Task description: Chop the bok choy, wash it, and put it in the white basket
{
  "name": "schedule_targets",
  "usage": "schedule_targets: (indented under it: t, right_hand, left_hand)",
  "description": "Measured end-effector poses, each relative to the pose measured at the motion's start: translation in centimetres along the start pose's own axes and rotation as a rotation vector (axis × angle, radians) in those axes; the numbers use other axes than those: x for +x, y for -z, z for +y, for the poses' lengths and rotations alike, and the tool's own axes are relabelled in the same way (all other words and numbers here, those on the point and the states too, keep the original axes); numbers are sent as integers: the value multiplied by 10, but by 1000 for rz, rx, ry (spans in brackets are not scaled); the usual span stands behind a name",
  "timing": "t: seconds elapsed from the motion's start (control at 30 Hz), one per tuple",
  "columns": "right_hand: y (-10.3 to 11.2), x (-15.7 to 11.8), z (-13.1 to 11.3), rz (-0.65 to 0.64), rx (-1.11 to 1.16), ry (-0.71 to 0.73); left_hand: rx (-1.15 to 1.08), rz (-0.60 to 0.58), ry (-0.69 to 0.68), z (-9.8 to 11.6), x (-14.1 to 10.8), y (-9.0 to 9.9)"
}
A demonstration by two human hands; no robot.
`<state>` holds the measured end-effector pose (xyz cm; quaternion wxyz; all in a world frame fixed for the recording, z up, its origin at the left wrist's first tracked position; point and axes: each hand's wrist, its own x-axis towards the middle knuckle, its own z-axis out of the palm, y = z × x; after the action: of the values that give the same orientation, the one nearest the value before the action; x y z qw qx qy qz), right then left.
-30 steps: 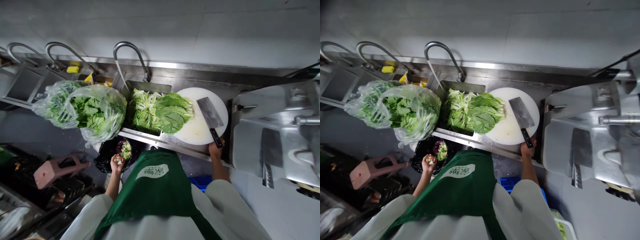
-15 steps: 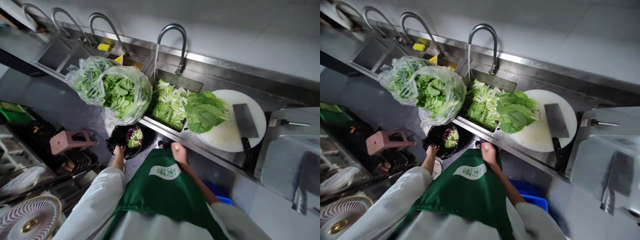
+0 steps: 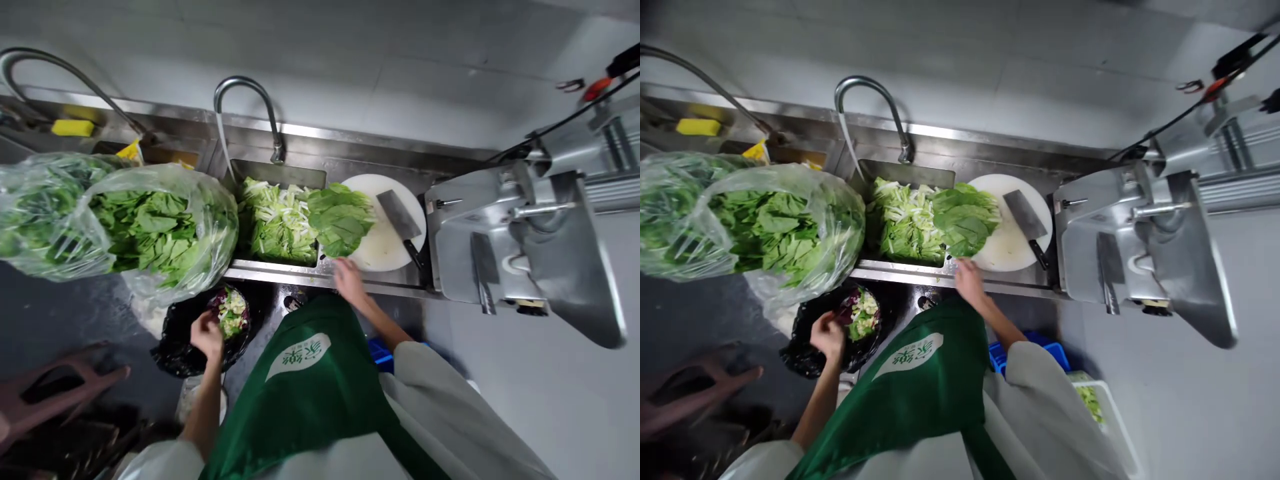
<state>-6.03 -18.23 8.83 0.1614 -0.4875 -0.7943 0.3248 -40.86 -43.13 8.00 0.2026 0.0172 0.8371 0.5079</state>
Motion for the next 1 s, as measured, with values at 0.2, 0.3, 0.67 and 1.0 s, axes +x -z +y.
schedule_targets:
  t: [0.2, 0.3, 0.67, 1.0]
  right_hand:
    - [123, -2, 138, 255, -529, -596]
    - [145, -1, 169, 220, -549, -636]
    - [148, 174, 167, 77, 81, -262]
    - [134, 219, 179, -11, 230, -321]
  left_hand:
    - [83, -629, -796, 148, -74, -234]
    - [403, -988, -1181, 215, -117, -356]
    - [1444, -1061, -992, 220, -128, -498]
    - [1359, -985, -1008, 204, -129, -496]
